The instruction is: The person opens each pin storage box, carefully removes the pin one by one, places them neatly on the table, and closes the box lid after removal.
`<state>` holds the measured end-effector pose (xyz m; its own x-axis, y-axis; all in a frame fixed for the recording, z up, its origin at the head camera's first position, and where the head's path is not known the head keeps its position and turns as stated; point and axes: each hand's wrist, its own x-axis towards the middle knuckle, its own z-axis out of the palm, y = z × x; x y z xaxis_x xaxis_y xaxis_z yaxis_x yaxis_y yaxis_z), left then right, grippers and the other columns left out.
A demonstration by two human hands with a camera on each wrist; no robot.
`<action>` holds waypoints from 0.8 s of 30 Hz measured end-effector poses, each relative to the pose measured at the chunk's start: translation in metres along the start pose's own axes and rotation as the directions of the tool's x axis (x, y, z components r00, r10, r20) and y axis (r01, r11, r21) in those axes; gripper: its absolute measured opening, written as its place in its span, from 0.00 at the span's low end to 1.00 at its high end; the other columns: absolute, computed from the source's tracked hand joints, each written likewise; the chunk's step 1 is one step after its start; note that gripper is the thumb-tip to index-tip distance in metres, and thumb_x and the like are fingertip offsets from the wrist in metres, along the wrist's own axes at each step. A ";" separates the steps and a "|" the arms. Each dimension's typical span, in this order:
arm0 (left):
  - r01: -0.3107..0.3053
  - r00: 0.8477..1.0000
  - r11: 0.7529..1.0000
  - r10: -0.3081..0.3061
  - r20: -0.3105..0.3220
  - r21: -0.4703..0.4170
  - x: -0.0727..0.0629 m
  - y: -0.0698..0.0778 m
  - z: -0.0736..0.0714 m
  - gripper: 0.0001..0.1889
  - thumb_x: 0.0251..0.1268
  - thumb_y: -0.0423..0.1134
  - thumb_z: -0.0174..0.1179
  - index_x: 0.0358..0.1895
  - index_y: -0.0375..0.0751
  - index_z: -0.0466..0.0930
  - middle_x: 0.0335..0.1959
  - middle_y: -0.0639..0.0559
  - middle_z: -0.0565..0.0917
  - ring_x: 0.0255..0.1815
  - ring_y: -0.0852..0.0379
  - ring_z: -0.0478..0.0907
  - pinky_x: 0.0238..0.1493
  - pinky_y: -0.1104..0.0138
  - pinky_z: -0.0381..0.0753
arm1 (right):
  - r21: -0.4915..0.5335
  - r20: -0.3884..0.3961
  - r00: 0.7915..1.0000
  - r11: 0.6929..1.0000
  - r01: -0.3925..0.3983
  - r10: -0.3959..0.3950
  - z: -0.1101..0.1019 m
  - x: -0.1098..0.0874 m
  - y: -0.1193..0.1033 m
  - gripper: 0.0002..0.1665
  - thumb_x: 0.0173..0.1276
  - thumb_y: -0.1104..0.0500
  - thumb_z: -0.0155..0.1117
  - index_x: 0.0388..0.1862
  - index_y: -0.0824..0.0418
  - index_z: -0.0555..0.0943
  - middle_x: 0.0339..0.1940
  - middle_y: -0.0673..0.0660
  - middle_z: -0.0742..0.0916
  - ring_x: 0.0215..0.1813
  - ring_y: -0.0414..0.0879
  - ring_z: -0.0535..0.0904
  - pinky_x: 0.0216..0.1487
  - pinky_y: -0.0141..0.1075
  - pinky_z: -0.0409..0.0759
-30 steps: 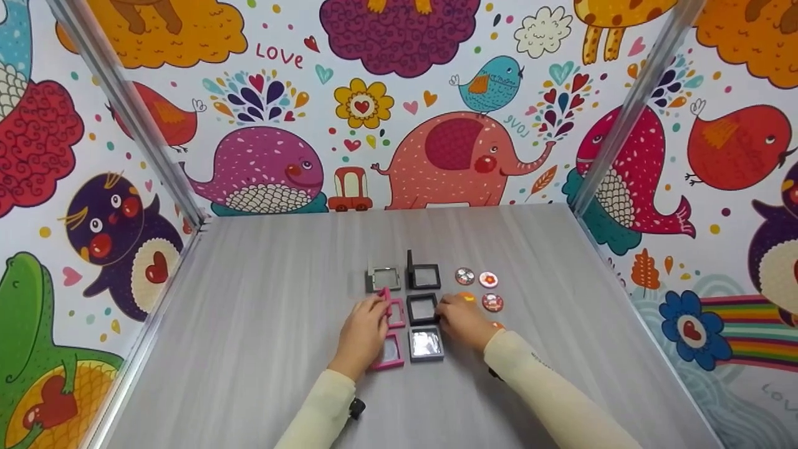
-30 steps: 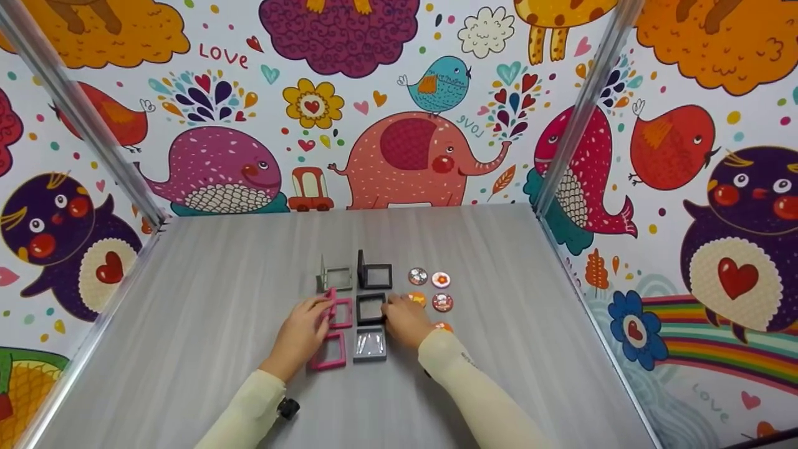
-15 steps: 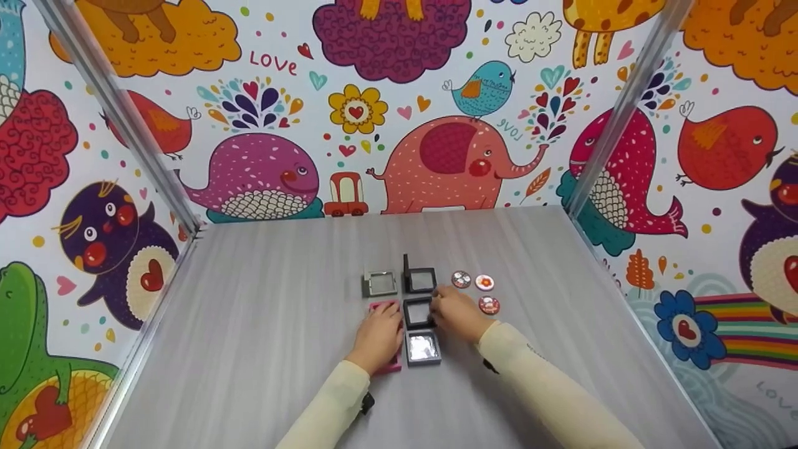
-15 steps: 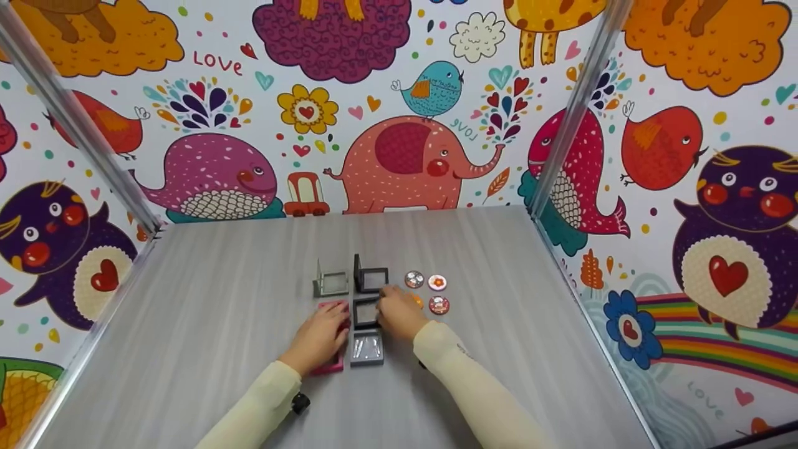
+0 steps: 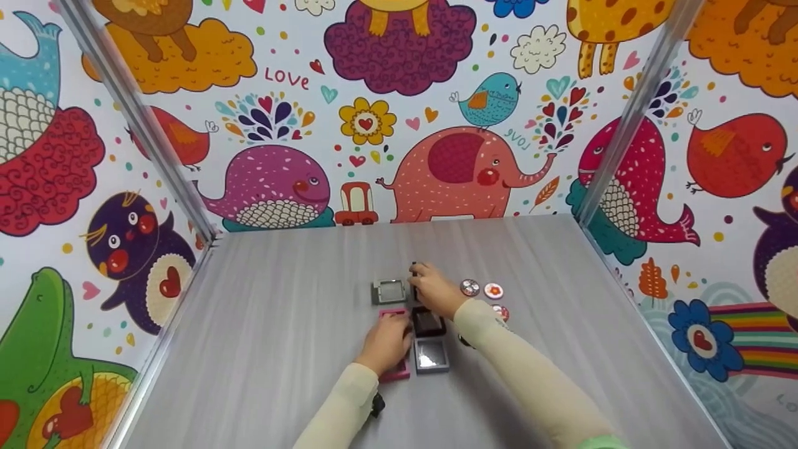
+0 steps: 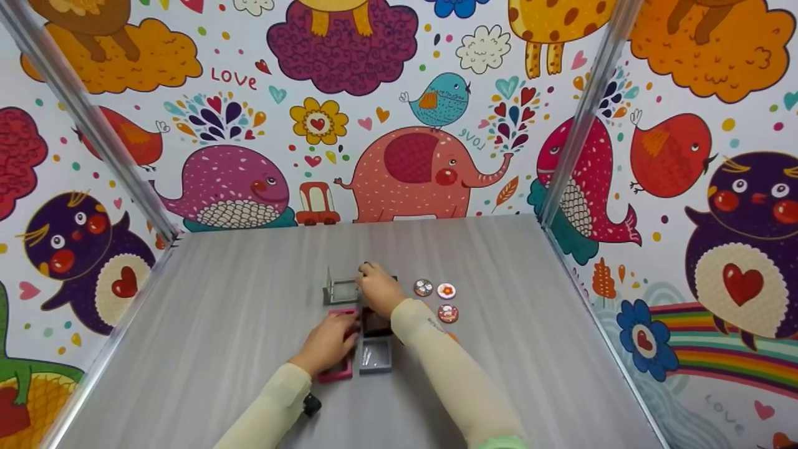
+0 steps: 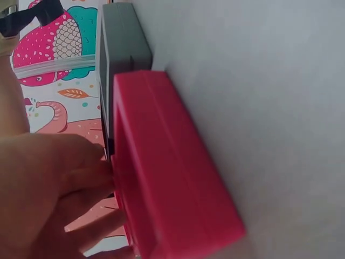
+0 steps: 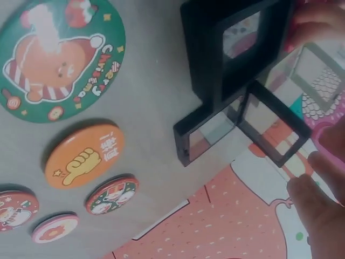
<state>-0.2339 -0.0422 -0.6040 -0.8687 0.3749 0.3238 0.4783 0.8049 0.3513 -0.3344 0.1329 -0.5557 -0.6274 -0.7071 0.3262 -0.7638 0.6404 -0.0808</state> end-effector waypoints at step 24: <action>-0.028 0.998 0.999 0.027 0.056 0.018 0.005 -0.007 -0.004 0.08 0.72 0.35 0.70 0.48 0.36 0.89 0.57 0.42 0.89 0.58 0.42 0.85 0.61 0.50 0.85 | -0.001 -0.135 0.956 0.965 -0.262 0.259 0.035 -0.047 0.021 0.06 0.58 0.77 0.68 0.28 0.71 0.81 0.32 0.63 0.81 0.29 0.60 0.85 0.30 0.48 0.88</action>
<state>-0.2407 -0.0481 -0.6012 -0.8611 0.4220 0.2835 0.5003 0.8023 0.3256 -0.3261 0.1693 -0.6061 -0.7775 -0.4695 0.4185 -0.5728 0.8034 -0.1629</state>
